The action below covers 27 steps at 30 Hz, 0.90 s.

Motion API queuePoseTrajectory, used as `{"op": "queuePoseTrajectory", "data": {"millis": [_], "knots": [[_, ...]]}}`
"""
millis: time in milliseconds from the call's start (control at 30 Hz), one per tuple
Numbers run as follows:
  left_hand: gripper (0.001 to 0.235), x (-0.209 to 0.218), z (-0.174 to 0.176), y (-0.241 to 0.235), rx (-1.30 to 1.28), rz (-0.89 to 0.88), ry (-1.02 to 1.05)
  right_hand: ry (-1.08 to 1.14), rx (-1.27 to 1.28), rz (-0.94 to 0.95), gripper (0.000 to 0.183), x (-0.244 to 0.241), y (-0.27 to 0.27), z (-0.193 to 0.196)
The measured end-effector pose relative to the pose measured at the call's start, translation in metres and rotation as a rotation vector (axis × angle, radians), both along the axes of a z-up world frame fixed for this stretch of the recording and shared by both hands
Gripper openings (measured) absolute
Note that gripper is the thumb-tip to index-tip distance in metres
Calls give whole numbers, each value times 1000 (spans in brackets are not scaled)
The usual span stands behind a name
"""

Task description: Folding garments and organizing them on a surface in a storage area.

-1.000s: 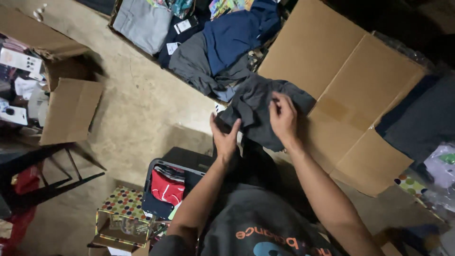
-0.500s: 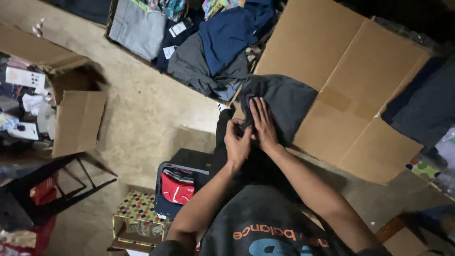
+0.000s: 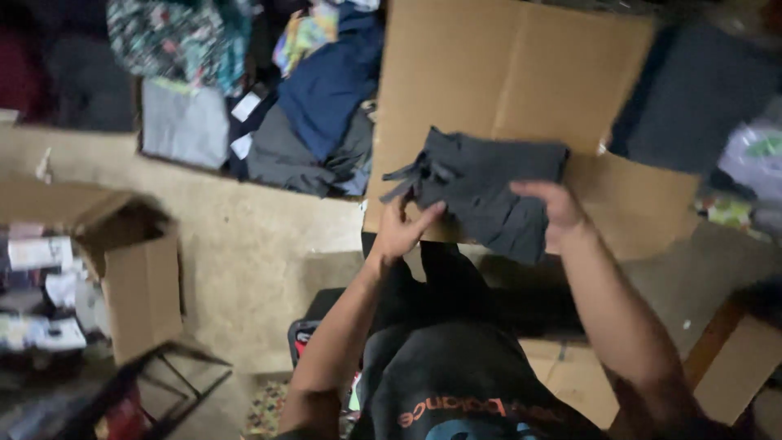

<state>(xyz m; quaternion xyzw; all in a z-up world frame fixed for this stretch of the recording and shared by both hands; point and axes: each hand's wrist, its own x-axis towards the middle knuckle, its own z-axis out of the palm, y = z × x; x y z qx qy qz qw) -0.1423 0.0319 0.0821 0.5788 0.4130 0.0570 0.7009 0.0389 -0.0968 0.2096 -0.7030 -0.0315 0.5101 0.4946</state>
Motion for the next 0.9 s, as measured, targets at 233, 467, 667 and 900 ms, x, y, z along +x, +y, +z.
{"op": "queuePoseTrajectory", "data": {"millis": [233, 467, 667, 900], "knots": [[65, 48, -120, -38, -244, 40, 58, -408, -213, -243, 85, 102, -77, -262], [56, 61, -62, -48, 4, -27, 144, -695, -217, -189, 52, 80, -83, -267], [44, 68, -103, -47, -29, 92, 90, -792, -175, -280, 42, 72, -84, -252], [62, 70, -120, -30, 80, -222, 396, -786, -256, -224, 60, 62, -101, -291]]}}
